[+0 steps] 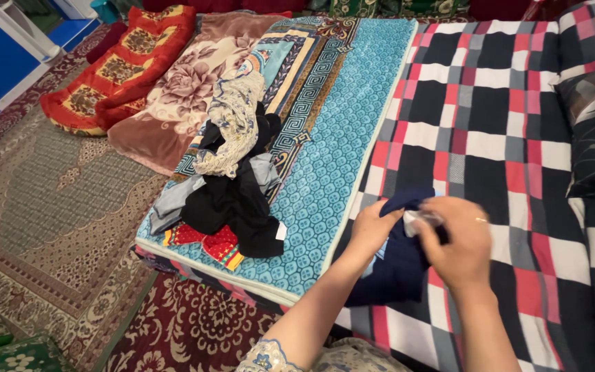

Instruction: The person folds a plaid shirt on a bed, places it in a closet, and then folds a pair of dark blue pants on the bed. The person handles the clothes by hand, smoothing and aligning them before folding.

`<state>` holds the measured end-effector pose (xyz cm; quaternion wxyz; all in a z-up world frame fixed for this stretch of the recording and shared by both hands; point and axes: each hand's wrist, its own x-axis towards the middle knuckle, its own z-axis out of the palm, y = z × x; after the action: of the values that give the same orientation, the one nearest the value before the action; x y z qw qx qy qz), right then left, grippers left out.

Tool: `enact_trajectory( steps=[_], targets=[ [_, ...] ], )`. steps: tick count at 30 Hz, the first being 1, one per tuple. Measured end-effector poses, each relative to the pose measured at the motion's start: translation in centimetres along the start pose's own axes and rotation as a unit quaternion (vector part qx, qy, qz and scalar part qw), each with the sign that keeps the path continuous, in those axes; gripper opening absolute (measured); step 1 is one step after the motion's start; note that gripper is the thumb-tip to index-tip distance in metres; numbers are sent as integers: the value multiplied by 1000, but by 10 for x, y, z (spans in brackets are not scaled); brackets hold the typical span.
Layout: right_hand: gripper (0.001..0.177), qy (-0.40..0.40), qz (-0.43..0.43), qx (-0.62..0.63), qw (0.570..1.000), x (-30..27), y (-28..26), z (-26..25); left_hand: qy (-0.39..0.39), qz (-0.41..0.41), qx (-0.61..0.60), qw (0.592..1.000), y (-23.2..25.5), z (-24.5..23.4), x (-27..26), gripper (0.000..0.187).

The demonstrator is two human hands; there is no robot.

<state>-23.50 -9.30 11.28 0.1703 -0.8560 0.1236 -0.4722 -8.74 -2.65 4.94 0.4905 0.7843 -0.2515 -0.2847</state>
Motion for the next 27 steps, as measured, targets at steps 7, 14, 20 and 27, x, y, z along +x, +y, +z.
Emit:
enact_trajectory(
  steps=[7, 14, 20, 27],
  targets=[
    [14, -140, 155, -81, 975, -17, 18, 19, -23, 6, 16, 1000, -6, -6, -2, 36],
    [12, 41, 350, 242, 904, -24, 38, 9, -1, 162, 251, 954, 19, -39, -16, 35],
    [14, 106, 435, 434, 782, -40, 66, 24, -112, 184, 218, 952, -17, -27, 8, 35],
    [13, 108, 42, -63, 991, -9, 3, 1, -75, 108, -100, 986, -27, 0, 9, 36]
  ],
)
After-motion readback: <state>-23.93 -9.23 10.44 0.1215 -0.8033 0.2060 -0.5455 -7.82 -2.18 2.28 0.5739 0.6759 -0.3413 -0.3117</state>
